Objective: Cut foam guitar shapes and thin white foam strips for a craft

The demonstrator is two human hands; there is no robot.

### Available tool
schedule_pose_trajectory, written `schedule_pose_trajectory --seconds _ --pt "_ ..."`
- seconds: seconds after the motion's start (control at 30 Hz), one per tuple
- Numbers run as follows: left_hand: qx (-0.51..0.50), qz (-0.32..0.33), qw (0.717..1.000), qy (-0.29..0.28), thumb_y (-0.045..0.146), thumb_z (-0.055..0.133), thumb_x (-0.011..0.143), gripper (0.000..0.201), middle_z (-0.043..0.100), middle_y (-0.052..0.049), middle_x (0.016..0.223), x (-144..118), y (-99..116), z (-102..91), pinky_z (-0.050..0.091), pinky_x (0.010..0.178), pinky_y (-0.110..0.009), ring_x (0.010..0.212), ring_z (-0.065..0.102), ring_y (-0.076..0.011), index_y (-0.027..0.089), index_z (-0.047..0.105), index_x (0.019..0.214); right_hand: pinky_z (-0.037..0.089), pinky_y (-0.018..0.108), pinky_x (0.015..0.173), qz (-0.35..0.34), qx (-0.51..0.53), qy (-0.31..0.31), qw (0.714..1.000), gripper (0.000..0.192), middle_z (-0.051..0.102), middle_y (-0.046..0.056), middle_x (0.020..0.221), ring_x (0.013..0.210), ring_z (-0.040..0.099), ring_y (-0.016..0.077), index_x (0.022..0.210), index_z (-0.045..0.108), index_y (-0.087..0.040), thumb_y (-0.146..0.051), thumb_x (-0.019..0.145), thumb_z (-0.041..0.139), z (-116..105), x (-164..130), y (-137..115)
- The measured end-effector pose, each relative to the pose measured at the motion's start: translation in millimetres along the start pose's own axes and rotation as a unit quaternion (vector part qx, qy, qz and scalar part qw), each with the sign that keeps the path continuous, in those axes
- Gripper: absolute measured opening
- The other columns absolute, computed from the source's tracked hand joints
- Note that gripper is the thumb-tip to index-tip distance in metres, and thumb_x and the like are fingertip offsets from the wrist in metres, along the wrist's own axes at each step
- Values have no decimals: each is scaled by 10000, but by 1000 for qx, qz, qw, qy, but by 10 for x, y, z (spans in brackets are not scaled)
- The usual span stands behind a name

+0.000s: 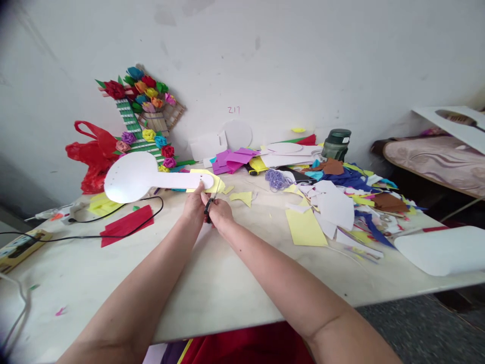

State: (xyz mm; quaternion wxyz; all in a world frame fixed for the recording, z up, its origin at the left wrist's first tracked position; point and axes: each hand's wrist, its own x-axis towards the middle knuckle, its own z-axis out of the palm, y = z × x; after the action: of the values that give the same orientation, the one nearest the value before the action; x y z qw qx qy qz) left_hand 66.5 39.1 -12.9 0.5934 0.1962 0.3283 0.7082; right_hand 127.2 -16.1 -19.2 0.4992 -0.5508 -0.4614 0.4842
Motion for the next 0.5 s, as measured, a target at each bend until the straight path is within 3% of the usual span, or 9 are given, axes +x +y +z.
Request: schedule_pose_trajectory --seconds 0.13,0.27,0.37,0.5 --pt "-21 7 999 34 110 610 763 89 670 -25 825 -73 -4 125 504 686 -191 792 644 -132 174 592 822 381 201 364 -38 6 68 997 420 510 -15 468 389 479 90 556 477 -180 -572 679 564 34 4 52" --pt "-20 -11 998 54 71 597 761 110 665 -18 769 -74 31 171 501 640 -168 707 641 -108 164 594 818 329 196 326 -1 57 112 992 394 490 -24 447 349 459 87 600 478 -185 -557 711 545 20 27 83" --pt "-16 -15 999 46 68 595 761 130 657 -13 751 -34 56 131 497 610 -168 643 626 -92 159 589 853 315 180 327 -6 96 100 990 411 495 -28 449 367 493 91 689 496 -177 -586 715 527 -25 26 85" --pt "-11 -36 998 47 116 588 783 118 636 -10 689 82 49 28 483 578 -163 583 602 -82 151 577 894 318 173 336 3 70 31 997 493 535 -21 501 397 529 96 784 516 -166 -651 711 469 -50 2 81"
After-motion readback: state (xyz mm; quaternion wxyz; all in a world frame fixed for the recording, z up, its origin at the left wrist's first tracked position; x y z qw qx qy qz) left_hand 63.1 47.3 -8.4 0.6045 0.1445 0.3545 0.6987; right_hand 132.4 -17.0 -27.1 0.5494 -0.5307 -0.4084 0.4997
